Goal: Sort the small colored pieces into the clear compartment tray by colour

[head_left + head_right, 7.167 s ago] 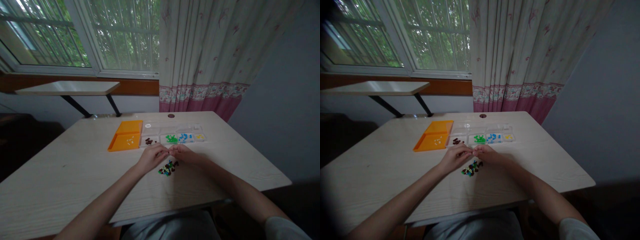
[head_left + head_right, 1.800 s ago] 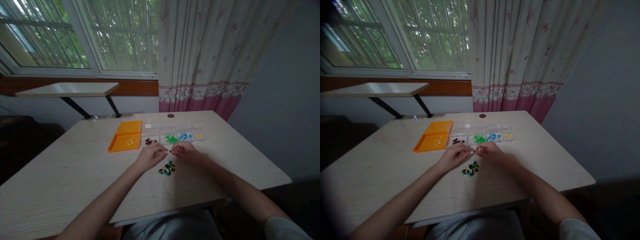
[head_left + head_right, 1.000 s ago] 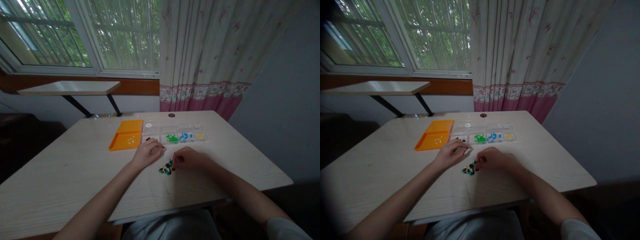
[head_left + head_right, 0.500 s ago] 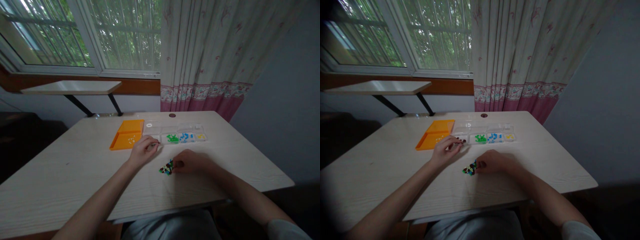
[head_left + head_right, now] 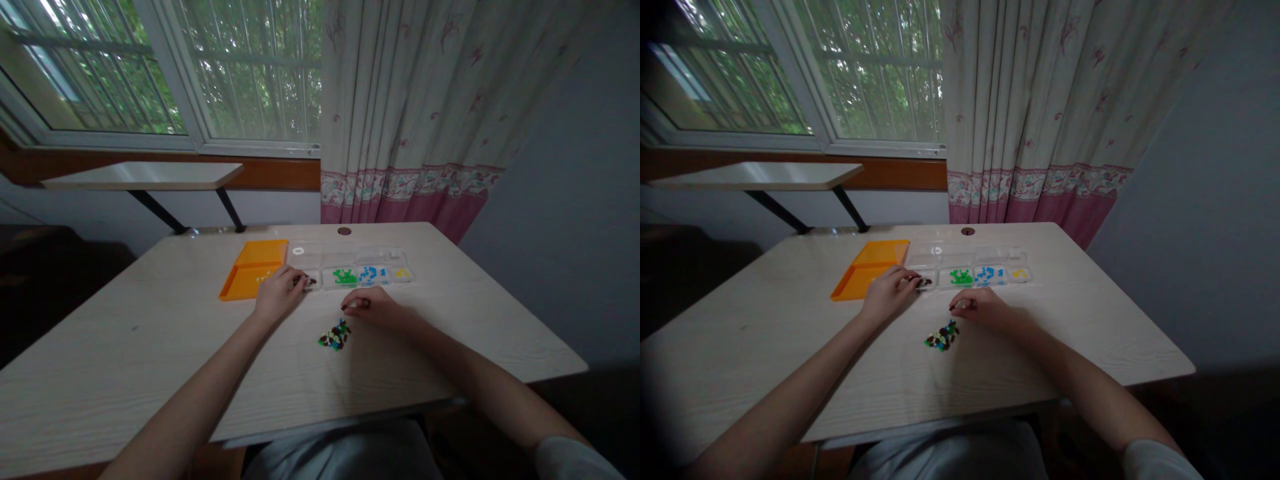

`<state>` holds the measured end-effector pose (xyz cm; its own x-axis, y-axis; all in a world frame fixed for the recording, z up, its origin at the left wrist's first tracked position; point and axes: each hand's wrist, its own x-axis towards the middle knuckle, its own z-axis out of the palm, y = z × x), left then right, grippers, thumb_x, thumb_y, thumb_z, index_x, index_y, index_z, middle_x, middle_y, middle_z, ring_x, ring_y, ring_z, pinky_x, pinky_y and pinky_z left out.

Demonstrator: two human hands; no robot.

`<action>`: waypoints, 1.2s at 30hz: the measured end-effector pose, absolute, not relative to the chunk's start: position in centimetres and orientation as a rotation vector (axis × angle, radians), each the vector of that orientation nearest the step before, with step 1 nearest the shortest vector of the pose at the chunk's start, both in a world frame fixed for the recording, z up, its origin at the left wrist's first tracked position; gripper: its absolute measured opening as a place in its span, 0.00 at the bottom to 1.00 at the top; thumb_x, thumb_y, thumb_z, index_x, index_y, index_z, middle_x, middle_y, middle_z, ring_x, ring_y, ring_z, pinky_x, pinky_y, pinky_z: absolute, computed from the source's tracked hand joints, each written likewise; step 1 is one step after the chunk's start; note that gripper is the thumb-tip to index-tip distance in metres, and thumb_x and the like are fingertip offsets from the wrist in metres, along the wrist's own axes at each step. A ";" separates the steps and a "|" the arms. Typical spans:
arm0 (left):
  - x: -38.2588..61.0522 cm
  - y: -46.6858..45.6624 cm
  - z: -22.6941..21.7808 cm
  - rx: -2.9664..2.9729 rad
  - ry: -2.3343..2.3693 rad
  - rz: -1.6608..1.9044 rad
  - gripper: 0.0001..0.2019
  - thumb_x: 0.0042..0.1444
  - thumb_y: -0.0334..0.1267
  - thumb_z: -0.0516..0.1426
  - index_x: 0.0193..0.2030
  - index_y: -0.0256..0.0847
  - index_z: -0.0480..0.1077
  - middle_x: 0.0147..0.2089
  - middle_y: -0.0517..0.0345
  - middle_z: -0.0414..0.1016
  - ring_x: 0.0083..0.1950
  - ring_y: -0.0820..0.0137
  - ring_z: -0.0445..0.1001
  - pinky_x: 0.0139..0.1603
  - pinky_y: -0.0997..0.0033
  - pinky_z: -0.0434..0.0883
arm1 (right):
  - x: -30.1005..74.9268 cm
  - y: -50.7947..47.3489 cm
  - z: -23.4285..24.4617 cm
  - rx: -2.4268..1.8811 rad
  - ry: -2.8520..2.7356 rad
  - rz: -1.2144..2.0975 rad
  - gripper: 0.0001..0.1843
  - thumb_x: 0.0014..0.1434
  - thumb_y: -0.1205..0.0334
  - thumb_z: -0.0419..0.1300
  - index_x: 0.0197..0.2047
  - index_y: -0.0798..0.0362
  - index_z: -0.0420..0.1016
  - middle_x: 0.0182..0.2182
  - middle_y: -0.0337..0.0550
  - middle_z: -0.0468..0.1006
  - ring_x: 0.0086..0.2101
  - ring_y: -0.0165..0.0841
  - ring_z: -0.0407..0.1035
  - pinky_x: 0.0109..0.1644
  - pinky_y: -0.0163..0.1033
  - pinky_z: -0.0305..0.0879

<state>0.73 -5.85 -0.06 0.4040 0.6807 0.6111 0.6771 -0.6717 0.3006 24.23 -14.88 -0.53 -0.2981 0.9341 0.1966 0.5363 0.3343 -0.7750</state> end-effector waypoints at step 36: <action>1.5 -8.9 1.4 2.583 0.755 1.279 0.08 0.55 0.36 0.54 0.38 0.38 0.72 0.35 0.52 0.71 0.36 0.72 0.70 0.30 0.78 0.68 | 24.9 -15.3 -0.1 -1.302 -2.112 1.083 0.10 0.47 0.59 0.62 0.32 0.57 0.74 0.19 0.33 0.68 0.20 0.22 0.59 0.24 0.27 0.54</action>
<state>1.49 -8.87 1.37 0.5063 0.5056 0.6986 0.3676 -0.8593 0.3556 24.89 -15.35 -0.06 -0.4659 0.8840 -0.0382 0.5470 0.2538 -0.7977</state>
